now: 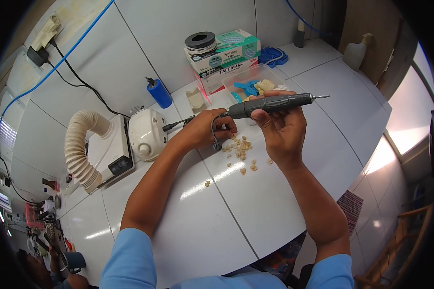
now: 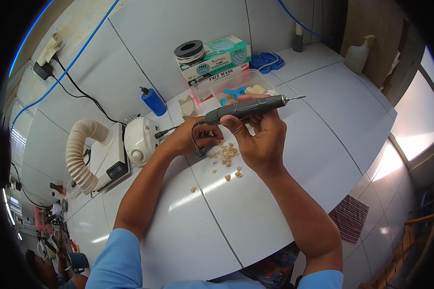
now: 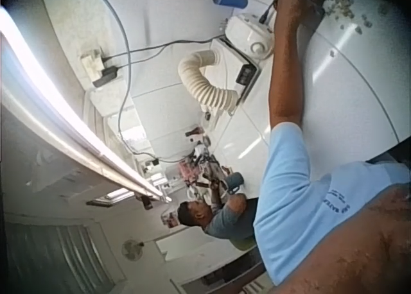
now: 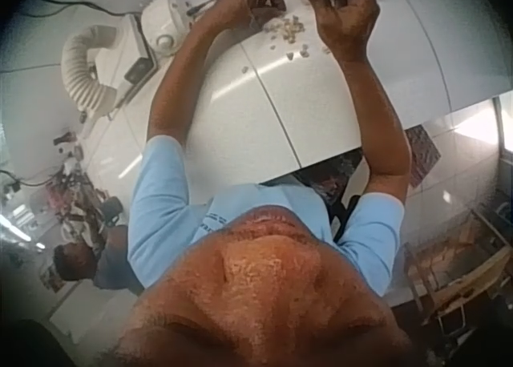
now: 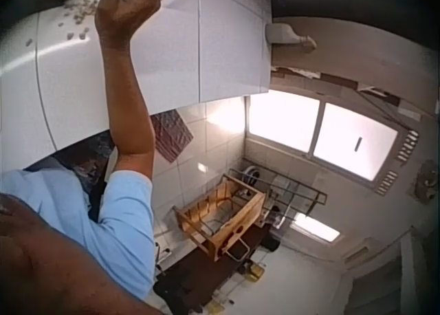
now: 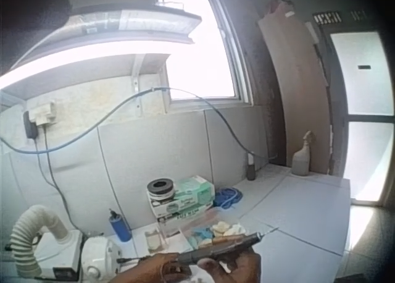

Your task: Using a rotary micromotor tool to grind and finish dental prosthetic components at a laboratory bench.

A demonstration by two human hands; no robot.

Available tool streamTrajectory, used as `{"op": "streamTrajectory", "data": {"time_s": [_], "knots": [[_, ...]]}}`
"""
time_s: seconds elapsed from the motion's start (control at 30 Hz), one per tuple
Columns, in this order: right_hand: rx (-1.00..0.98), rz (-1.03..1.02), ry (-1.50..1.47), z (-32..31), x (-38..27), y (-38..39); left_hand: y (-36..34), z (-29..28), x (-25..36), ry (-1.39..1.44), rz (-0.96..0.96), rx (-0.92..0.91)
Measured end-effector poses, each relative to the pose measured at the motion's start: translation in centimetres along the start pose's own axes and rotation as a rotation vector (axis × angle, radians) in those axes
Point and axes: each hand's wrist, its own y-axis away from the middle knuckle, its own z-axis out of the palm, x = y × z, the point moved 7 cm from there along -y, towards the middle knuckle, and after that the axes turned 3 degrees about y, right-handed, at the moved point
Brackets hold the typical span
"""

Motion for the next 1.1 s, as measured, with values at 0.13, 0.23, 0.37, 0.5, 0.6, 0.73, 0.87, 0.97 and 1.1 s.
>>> {"op": "streamTrajectory", "data": {"time_s": [0.13,0.23,0.37,0.5,0.6,0.73,0.87,0.97,1.1], "knots": [[-0.022,-0.008,0.025,0.0,0.1,0.0,-0.3,0.5,0.9,-0.153,0.178,0.009],[-0.016,0.000,0.015,0.2,0.2,0.0,-0.3,0.6,1.1,-0.168,0.234,0.008],[-0.016,-0.004,0.015,0.3,0.2,0.0,-0.2,0.4,1.3,-0.228,0.240,0.015],[-0.037,0.001,0.052,0.0,0.7,0.1,0.1,0.7,1.8,-0.302,0.237,0.021],[-0.039,0.000,0.059,0.1,0.6,0.2,0.2,0.8,1.7,-0.332,0.243,0.038],[-0.029,-0.032,0.019,0.5,0.2,0.0,0.8,-1.7,1.6,-0.238,0.206,0.154],[-0.018,-0.048,0.023,-0.1,0.6,0.1,3.4,-4.9,2.2,0.406,0.226,0.438],[-0.016,-0.075,0.078,-0.9,0.0,0.2,6.6,-3.9,2.1,0.661,0.221,0.446],[-0.166,0.148,-0.234,1.1,-1.0,0.0,12.1,-1.7,0.8,0.680,0.137,0.370]]}}
